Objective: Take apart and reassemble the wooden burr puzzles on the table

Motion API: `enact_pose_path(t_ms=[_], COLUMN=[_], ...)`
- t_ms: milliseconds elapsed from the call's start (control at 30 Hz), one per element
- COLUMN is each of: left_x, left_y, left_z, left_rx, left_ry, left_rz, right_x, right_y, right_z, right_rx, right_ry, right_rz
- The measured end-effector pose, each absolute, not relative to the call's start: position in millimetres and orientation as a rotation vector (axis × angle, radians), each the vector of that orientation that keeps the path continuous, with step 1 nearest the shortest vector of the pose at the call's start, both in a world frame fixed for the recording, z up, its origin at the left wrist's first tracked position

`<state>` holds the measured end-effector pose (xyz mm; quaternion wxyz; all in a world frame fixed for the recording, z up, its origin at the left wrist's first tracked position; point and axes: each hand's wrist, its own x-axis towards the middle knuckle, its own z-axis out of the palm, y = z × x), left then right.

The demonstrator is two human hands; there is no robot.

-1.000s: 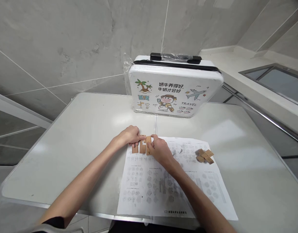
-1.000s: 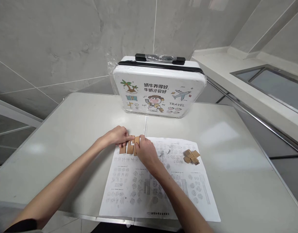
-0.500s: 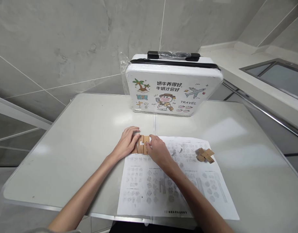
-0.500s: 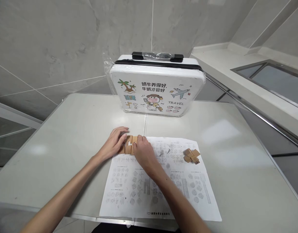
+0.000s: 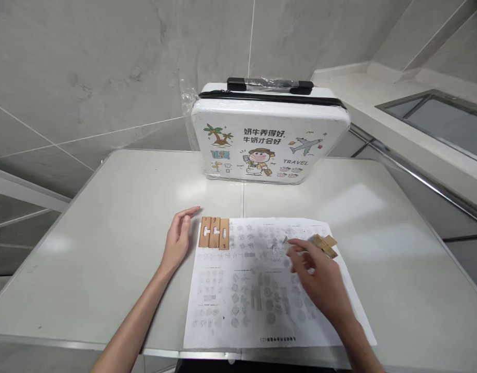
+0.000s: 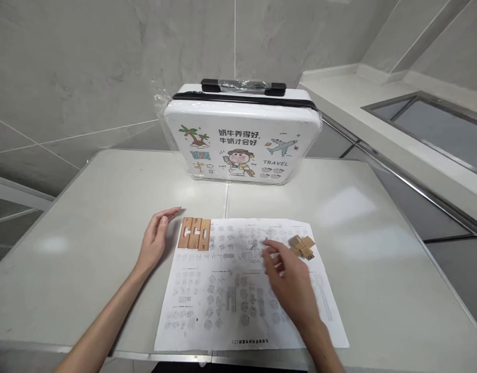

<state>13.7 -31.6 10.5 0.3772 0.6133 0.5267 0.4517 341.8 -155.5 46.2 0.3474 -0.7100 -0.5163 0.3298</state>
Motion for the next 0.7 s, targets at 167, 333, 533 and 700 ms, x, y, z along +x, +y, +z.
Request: enact_pose_path(t_ms=[167, 333, 533, 700], left_x=[12.1, 11.7, 13.0, 25.1], left_y=[-26.7, -27.2, -28.6, -41.2], left_z=[3.2, 4.6, 8.1, 18.2], left_rx=[1.426, 1.483, 1.568, 1.913], left_ry=[1.384, 1.463, 1.474, 1.426], left_rz=[1.272, 1.195, 1.186, 1.252], right_x=[392.7, 410.1, 410.5, 381.3], right_y=[-191.2, -188.4, -171.7, -169.5], right_z=[40.6, 21.2, 15.8, 33.9], right_rx=[-2.096, -2.271, -2.380, -2.104], right_ry=[-1.108, -0.971, -1.047, -1.192], right_rz=[0.549, 0.590, 0.611, 0.612])
